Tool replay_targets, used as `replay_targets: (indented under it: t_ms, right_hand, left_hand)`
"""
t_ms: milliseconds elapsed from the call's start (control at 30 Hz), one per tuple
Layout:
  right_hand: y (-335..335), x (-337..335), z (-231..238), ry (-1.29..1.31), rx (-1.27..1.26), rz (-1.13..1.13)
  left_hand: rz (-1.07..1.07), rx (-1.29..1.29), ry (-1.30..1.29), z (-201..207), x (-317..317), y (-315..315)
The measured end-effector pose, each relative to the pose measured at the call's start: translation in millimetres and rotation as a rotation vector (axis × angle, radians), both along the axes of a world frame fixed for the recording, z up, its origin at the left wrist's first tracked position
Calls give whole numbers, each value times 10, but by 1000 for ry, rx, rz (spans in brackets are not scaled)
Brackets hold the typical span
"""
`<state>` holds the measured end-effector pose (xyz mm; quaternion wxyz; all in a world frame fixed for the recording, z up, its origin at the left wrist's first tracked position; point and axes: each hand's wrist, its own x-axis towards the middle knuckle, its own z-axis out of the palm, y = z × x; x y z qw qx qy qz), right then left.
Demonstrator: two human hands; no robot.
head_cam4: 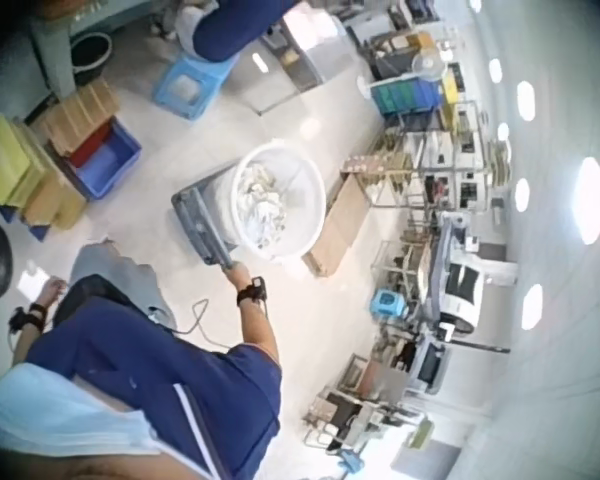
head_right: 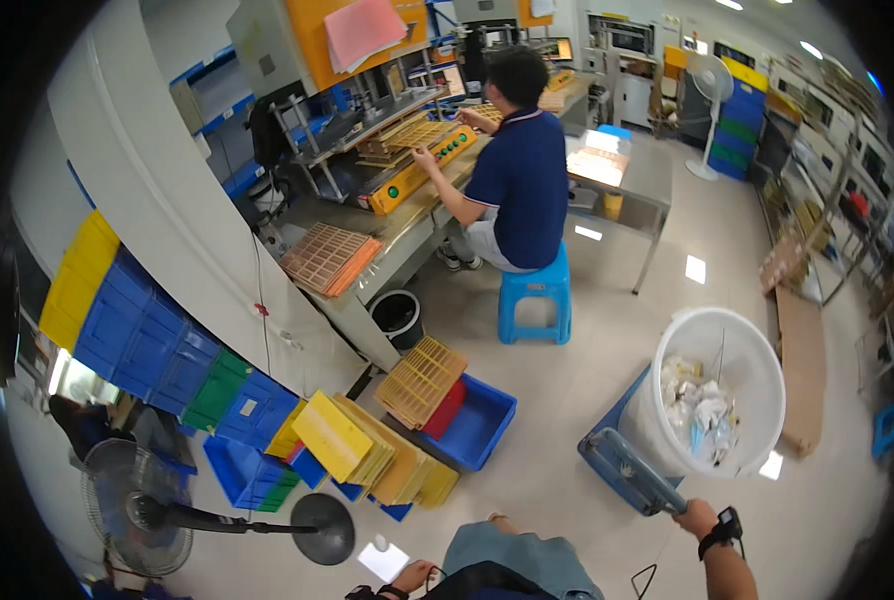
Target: The recorder moves through a workshop floor with a large mobile trash container, collecting and emptying smaller trash bins into it.
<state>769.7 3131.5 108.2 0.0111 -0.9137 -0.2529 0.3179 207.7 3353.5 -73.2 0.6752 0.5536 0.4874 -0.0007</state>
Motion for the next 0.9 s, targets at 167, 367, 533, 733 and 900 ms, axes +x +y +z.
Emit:
replay_targets:
  t_ms: [167,367,533,733,900]
  right_hand:
    - [377,245,-114,42,-151,-23]
    - [1792,118,624,-6,-651,670]
    - [3753,-425,294,39,-207,700]
    - [5845,-954,-1158,41,88,731]
    - [7210,-1062,-2251,-35,282,802]
  left_hand:
    - [235,-149,50,-178,31,472]
    - [401,-198,-17,-150,243,678]
    - [371,-221,116,-466,434,645]
    - [258,-164,270,-226,1097,544]
    - [832,-350,45,-77,1342,531]
